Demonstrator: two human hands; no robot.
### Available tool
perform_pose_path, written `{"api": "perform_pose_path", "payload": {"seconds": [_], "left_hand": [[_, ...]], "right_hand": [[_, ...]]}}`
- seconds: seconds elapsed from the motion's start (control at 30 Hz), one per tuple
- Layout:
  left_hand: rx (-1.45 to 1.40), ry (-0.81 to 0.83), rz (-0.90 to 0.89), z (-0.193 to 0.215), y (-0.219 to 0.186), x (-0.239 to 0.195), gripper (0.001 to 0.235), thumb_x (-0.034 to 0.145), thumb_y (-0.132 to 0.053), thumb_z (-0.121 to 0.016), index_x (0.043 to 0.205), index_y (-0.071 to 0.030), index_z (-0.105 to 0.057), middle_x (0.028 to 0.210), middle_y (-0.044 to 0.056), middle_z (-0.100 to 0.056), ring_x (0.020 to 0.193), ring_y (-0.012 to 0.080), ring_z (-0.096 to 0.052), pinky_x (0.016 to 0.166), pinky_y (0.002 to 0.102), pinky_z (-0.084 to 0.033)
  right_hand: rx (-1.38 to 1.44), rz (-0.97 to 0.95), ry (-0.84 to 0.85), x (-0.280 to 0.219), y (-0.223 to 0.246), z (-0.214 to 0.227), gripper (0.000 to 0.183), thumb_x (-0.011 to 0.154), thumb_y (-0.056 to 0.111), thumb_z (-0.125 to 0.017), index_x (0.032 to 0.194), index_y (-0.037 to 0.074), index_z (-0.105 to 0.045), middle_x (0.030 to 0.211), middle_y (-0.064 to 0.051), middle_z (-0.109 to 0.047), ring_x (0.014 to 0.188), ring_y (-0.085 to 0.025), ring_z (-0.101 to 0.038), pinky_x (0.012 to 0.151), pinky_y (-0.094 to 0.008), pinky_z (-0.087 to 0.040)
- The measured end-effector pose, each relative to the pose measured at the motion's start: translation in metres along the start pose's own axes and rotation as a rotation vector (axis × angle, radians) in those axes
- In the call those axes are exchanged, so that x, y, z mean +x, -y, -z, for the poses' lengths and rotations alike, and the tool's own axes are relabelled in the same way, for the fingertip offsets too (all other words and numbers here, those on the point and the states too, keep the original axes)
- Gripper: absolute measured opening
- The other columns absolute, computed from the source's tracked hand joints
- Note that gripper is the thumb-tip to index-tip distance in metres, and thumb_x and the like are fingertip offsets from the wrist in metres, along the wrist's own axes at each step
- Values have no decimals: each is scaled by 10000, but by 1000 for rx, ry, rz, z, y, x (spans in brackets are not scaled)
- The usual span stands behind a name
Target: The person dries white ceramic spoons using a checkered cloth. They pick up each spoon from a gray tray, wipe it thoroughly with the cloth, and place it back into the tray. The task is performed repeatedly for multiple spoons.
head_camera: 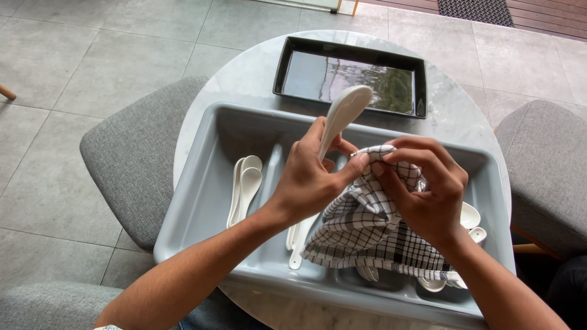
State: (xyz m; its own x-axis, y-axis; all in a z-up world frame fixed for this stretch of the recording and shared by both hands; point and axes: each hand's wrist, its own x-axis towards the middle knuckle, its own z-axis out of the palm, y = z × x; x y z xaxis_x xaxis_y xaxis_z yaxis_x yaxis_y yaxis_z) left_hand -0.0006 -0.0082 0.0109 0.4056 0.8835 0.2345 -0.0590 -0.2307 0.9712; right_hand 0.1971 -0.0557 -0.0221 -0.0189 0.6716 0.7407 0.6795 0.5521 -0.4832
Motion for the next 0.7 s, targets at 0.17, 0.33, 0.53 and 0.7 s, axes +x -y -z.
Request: {"api": "perform_pose_path", "payload": {"seconds": [0.17, 0.33, 0.53, 0.7], "left_hand": [[-29, -46, -15, 0, 0, 1, 289, 887, -217, -754, 921, -76, -504, 863, 150, -763, 574, 70, -521, 478, 213, -392], [17, -88, 147, -2, 8, 8, 356, 857, -272, -741, 1137, -88, -622, 807, -24, -665, 527, 39, -486, 441, 197, -409], [-127, -43, 76, -1, 27, 14, 313, 899, -163, -754, 924, -119, -446, 813, 163, -753, 413, -2, -486, 349, 163, -387], [-126, -34, 59, 0, 23, 14, 305, 900, -168, -748, 929, -107, -452, 818, 196, -738, 389, 50, -542, 351, 182, -436]], "right_hand": [[-177, 196, -24, -2, 11, -8, 181, 916, -27, -795, 974, 144, -784, 1122, -110, -698, 807, -302, -745, 703, -410, -586], [-307, 293, 75, -5, 24, -11, 636, 792, 460, -944, 1150, 10, -672, 1226, -203, -692, 1030, -312, -753, 884, -415, -638], [-360, 367, -28, 2, 14, -17, 214, 873, -13, -771, 1063, 85, -765, 1081, -93, -750, 868, -288, -710, 715, -401, -608], [-267, 404, -52, 5, 17, -16, 217, 850, -52, -780, 1031, 66, -800, 1035, -132, -768, 856, -321, -708, 651, -408, -609]]}}
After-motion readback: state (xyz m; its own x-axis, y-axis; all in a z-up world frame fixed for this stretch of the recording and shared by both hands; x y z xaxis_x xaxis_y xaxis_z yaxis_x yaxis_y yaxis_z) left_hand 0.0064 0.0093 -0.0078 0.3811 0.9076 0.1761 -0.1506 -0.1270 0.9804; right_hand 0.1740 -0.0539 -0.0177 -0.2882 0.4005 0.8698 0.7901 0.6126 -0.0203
